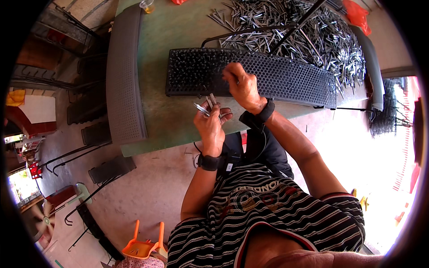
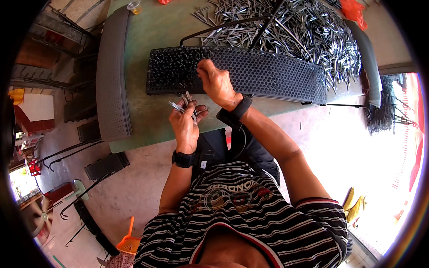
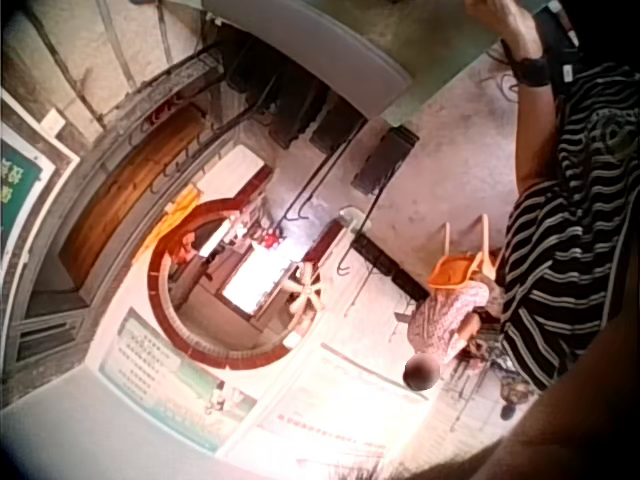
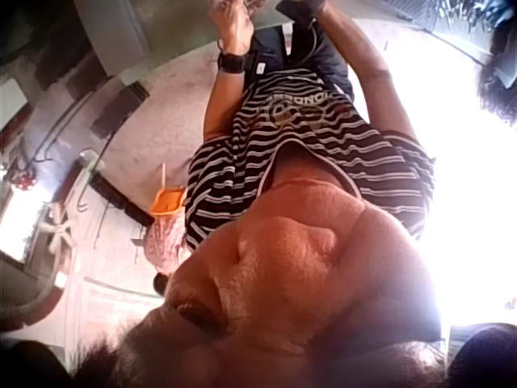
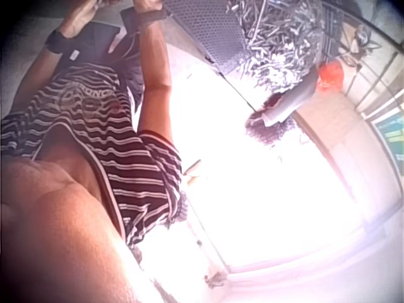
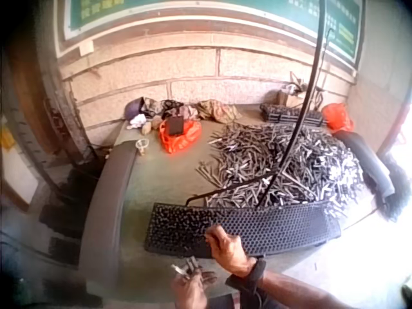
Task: The person picks up metal parts one by one from a large pile on a table and places them into the holes of a metal mesh tray.
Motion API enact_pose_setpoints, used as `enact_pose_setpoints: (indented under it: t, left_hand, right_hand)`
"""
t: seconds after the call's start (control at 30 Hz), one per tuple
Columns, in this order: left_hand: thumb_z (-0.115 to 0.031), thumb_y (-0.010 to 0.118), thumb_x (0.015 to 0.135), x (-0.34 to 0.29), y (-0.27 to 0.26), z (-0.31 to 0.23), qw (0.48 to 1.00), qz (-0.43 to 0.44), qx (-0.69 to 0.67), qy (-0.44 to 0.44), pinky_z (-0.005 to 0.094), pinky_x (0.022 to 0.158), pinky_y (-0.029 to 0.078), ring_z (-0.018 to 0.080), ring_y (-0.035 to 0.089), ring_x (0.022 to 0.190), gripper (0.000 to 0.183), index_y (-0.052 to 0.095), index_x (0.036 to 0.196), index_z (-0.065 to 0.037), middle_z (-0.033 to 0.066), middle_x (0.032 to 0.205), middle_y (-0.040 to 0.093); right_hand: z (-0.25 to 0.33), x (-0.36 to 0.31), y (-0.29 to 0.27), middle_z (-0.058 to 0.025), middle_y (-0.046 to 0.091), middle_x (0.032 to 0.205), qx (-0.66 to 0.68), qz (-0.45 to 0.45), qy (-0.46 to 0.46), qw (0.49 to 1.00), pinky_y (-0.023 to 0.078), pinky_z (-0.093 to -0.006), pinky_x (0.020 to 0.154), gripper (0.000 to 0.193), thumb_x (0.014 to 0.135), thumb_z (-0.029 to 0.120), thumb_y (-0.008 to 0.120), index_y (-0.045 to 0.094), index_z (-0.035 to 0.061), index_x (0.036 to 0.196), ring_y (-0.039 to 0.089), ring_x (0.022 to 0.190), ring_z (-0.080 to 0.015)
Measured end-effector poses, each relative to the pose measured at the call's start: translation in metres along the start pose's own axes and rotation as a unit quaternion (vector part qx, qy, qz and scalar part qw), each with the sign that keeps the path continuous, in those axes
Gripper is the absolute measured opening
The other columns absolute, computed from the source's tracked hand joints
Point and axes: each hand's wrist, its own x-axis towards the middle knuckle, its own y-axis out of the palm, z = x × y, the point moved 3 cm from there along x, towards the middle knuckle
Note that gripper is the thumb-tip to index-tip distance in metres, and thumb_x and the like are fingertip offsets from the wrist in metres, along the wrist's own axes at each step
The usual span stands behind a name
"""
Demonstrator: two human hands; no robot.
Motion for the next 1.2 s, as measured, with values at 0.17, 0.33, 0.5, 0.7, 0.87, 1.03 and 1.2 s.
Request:
enact_pose_setpoints:
  t: [0.17, 0.33, 0.5, 0.7, 0.87, 1.03, 1.2]
  left_hand:
    - [0.000, 0.055, 0.085, -0.002, 0.001, -0.002, 1.000, -0.005, -0.004, -0.007, 0.0341, 0.059, 0.054, 0.0222, 0.064, 0.069, 0.014, 0.057, 0.099, -0.003, 0.0085, 0.085, 0.060]
    - [0.001, 0.055, 0.085, -0.004, 0.003, -0.003, 1.000, 0.014, -0.008, -0.026, 0.0352, 0.062, 0.055, 0.0234, 0.065, 0.073, 0.016, 0.057, 0.101, -0.003, 0.0099, 0.088, 0.062]
    - [0.002, 0.053, 0.086, -0.004, 0.007, 0.000, 0.999, 0.025, -0.036, -0.025, 0.0334, 0.062, 0.055, 0.0232, 0.065, 0.074, 0.016, 0.056, 0.102, 0.000, 0.0109, 0.088, 0.062]
    - [0.003, 0.051, 0.087, 0.000, -0.001, 0.008, 0.998, 0.031, -0.046, 0.007, 0.0338, 0.064, 0.056, 0.0238, 0.065, 0.073, 0.016, 0.054, 0.103, 0.003, 0.0097, 0.087, 0.058]
    - [0.000, 0.050, 0.088, -0.002, -0.001, 0.003, 0.999, 0.029, -0.016, 0.000, 0.0355, 0.066, 0.055, 0.0235, 0.064, 0.074, 0.018, 0.054, 0.106, 0.002, 0.0086, 0.085, 0.058]
    - [-0.001, 0.052, 0.088, -0.004, -0.002, -0.001, 1.000, 0.014, 0.011, -0.020, 0.0337, 0.060, 0.054, 0.0208, 0.063, 0.069, 0.017, 0.055, 0.105, 0.000, 0.0071, 0.083, 0.058]
    - [0.000, 0.052, 0.088, -0.004, 0.007, 0.000, 0.999, 0.032, 0.034, -0.005, 0.0311, 0.059, 0.053, 0.0200, 0.063, 0.070, 0.020, 0.055, 0.107, -0.002, 0.0082, 0.087, 0.060]
  right_hand:
    - [0.005, 0.009, -0.001, -0.0100, 0.063, 0.078, -0.190, 0.078, -0.171, 0.964, 0.049, -0.0334, 0.051, 0.010, 0.077, 0.004, 0.064, 0.060, 0.0005, 0.085, 0.062, 0.059, -0.0277]
    - [0.016, 0.003, -0.011, -0.0112, 0.063, 0.069, -0.036, 0.190, 0.072, 0.978, 0.049, -0.0326, 0.052, 0.011, 0.077, 0.012, 0.065, 0.065, 0.0013, 0.081, 0.062, 0.056, -0.0234]
    - [0.006, -0.006, -0.015, -0.0112, 0.063, 0.061, 0.090, 0.116, 0.221, 0.964, 0.048, -0.0275, 0.050, 0.010, 0.078, 0.009, 0.064, 0.064, -0.0011, 0.077, 0.064, 0.055, -0.0165]
    - [0.023, 0.002, -0.014, -0.0115, 0.064, 0.070, 0.084, -0.012, 0.102, 0.991, 0.051, -0.0269, 0.053, 0.016, 0.085, 0.003, 0.057, 0.053, 0.0013, 0.101, 0.067, 0.065, -0.0177]
    - [0.005, -0.006, 0.001, -0.0108, 0.065, 0.078, 0.047, -0.009, 0.046, 0.998, 0.051, -0.0270, 0.055, 0.011, 0.084, 0.000, 0.058, 0.054, 0.0016, 0.095, 0.068, 0.068, -0.0201]
    - [0.008, -0.002, 0.001, -0.0103, 0.062, 0.075, -0.117, 0.048, -0.125, 0.984, 0.049, -0.0300, 0.053, 0.008, 0.080, 0.002, 0.061, 0.058, 0.0013, 0.088, 0.064, 0.061, -0.0236]
    - [0.018, -0.004, -0.016, -0.0091, 0.063, 0.073, -0.110, 0.075, 0.019, 0.991, 0.047, -0.0293, 0.050, 0.014, 0.077, 0.010, 0.067, 0.063, 0.0010, 0.087, 0.062, 0.056, -0.0197]
